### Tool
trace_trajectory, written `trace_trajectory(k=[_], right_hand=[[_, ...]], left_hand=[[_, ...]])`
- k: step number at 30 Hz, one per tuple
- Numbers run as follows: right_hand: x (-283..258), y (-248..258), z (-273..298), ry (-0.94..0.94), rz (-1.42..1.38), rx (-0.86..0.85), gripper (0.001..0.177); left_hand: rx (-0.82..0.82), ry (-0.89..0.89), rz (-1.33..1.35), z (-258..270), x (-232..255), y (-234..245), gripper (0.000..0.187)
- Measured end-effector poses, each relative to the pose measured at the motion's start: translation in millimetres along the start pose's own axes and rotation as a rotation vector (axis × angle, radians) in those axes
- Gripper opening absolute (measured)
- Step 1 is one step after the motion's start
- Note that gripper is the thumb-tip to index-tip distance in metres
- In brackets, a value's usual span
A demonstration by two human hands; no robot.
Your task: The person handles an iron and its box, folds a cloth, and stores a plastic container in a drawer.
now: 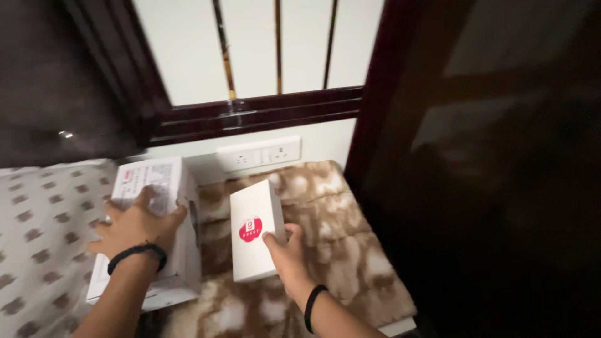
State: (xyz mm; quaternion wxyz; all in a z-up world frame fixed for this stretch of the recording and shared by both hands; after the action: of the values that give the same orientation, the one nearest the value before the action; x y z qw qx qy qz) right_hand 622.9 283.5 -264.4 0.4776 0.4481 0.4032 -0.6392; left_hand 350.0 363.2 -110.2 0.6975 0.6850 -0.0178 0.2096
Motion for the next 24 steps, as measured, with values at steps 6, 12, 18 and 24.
trace_trajectory(k=[6,12,18,24], right_hand=[[-1,21,-6,0.222,0.048,0.043,0.059],[-25,4,9,0.178,-0.129,-0.121,0.053],[-53,-30,9,0.127,-0.211,-0.17,0.051],[-80,-107,-11,0.141,-0.225,-0.241,0.051]], left_hand=[[-0.054,0.063,-0.031,-44,7,-43,0.082],[-0.091,0.078,-0.125,-93,6,-87,0.088],[0.158,-0.315,0.241,-129,-33,-100,0.073],[0.252,-0.434,0.37,-58,-85,-100,0.043]])
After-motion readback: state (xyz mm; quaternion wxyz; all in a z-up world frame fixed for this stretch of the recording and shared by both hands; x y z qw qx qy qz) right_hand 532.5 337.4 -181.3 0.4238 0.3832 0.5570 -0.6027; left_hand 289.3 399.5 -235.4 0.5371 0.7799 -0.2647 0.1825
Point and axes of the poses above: each hand's wrist, its own z-axis away from the middle knuckle, its own y-axis out of the back of the hand, x = y × z, the point moved 7 cm from there along -z, towards the middle knuckle, and after that the axes turned 13 degrees about -x, right-handed, at the moved point
